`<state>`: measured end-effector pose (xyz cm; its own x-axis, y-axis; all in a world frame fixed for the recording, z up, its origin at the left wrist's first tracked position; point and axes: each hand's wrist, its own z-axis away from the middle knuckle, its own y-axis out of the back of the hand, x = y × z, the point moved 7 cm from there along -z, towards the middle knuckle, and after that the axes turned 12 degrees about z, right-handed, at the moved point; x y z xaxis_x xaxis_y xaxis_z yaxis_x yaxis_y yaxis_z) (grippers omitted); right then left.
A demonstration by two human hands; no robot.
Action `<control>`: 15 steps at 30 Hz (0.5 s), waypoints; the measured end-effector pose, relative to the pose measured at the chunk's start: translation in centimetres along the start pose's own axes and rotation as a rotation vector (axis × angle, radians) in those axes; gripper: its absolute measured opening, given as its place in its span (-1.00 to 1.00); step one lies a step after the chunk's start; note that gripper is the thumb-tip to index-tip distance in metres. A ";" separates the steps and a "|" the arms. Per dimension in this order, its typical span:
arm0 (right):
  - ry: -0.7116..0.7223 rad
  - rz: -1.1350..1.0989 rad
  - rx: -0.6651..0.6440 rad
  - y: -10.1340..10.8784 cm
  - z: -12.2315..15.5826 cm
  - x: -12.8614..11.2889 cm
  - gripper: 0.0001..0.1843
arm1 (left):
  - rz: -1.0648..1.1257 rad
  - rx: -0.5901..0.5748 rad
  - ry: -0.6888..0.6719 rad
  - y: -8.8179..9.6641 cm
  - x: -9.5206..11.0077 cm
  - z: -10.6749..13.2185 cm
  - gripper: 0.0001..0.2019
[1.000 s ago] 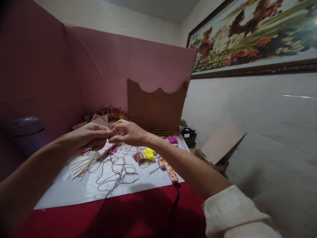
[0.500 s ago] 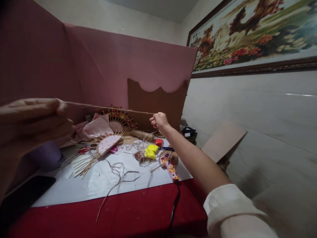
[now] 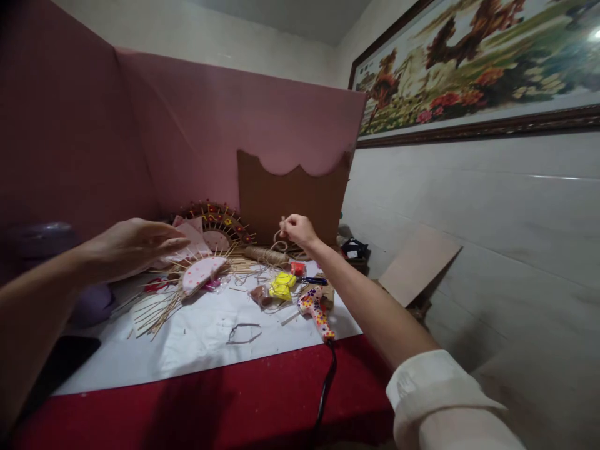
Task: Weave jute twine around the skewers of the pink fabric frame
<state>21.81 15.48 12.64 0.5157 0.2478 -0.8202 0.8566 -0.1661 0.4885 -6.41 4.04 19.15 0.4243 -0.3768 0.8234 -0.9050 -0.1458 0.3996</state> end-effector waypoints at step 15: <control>0.452 0.287 0.121 -0.2 2.9 -5.1 -0.80 | 0.795 -0.079 0.241 -3.0 -2.2 7.2 -0.79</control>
<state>18.94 11.48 15.85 0.7062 0.5577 -0.4362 0.6866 -0.3890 0.6142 -4.87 -1.26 13.27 -0.3370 -0.1324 0.9321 -0.9365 0.1488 -0.3175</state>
